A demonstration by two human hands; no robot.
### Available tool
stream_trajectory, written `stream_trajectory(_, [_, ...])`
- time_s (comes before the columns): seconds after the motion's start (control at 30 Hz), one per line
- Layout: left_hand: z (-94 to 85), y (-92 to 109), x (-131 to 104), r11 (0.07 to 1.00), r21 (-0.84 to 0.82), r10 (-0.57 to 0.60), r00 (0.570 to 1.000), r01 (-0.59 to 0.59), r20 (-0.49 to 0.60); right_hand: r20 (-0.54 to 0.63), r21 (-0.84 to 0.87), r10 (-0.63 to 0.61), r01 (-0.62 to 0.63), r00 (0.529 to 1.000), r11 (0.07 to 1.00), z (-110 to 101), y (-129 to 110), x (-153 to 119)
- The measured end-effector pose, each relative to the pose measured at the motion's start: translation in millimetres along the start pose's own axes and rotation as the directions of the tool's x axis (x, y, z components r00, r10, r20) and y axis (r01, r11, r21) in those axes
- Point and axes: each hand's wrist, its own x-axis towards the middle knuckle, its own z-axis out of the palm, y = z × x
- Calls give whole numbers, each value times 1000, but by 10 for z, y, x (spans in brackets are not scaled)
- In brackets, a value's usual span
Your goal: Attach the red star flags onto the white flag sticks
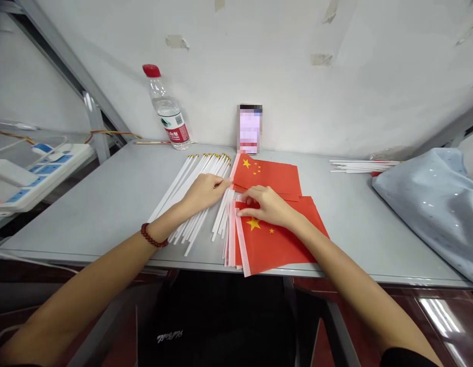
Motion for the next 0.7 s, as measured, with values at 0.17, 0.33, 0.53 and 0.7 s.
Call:
stream_trajectory(0.17, [-141,-63,14,987,156,-25,999,29,-28,102,8,45,-46,994,999,7,27,-9])
stream_trajectory(0.33, [-232,-96,3,950,293,-138,987,108,82,137,-15,101,-100,985,995,-12,0,-7])
stream_trajectory(0.53, [-214,-60,20,952,275,-186,969,137,162,143,2,156,-158,977,987,9,-24,0])
stream_trajectory(0.7, [-184,-45,39,944,273,-240,954,186,178,149,17,161,-165,976,986,-10,-32,-10])
